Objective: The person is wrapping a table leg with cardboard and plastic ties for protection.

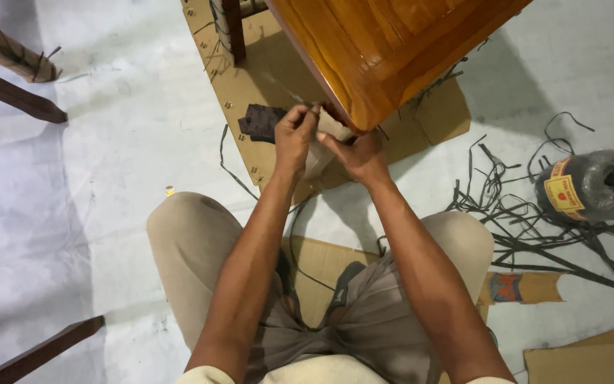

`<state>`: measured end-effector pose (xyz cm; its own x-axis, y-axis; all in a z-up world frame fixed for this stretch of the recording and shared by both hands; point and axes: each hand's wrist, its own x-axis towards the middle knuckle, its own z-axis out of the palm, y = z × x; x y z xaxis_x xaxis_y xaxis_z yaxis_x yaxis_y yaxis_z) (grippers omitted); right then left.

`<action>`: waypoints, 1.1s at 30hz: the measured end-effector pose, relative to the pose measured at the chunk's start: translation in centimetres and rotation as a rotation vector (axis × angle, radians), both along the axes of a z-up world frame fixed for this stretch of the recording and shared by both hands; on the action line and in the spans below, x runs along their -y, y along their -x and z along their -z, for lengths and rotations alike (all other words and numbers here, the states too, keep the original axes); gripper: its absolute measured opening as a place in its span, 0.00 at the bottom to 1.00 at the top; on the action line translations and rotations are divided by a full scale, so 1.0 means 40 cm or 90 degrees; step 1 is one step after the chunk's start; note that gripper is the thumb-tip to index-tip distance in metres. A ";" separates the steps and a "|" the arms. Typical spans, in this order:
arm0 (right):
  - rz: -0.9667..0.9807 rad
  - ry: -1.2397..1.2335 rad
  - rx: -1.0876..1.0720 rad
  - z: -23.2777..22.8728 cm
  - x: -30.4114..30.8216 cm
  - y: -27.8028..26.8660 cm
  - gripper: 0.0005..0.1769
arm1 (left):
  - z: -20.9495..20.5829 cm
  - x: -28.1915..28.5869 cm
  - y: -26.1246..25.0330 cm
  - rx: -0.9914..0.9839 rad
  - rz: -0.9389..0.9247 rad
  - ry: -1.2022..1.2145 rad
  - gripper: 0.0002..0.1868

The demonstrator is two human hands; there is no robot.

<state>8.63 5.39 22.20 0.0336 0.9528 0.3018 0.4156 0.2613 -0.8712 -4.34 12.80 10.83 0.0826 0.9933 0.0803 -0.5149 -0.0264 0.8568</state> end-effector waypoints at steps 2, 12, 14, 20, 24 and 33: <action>0.021 0.030 0.009 0.006 0.000 -0.001 0.28 | -0.072 0.024 0.010 -0.059 -0.035 0.003 0.07; 0.062 -0.005 0.013 0.014 0.010 0.012 0.23 | -0.108 0.146 -0.021 -0.030 -0.206 -0.031 0.07; 0.061 -0.018 -0.014 0.017 0.014 0.019 0.23 | -0.120 0.169 -0.030 -0.107 -0.237 -0.078 0.08; 0.063 -0.070 -0.054 0.026 0.037 0.028 0.24 | -0.169 0.198 -0.032 -0.193 -0.258 -0.121 0.07; 0.101 -0.004 -0.176 0.039 0.067 0.028 0.27 | -0.128 0.198 -0.049 -0.081 -0.211 -0.086 0.05; 0.308 0.109 -0.195 0.064 0.090 -0.015 0.15 | -0.163 0.212 -0.033 -0.165 -0.191 -0.146 0.04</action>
<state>9.23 1.79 19.66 0.5375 0.8416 0.0539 0.1759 -0.0494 -0.9832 -3.03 4.30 17.35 -0.1591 0.9357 0.3148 -0.2251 -0.3449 0.9112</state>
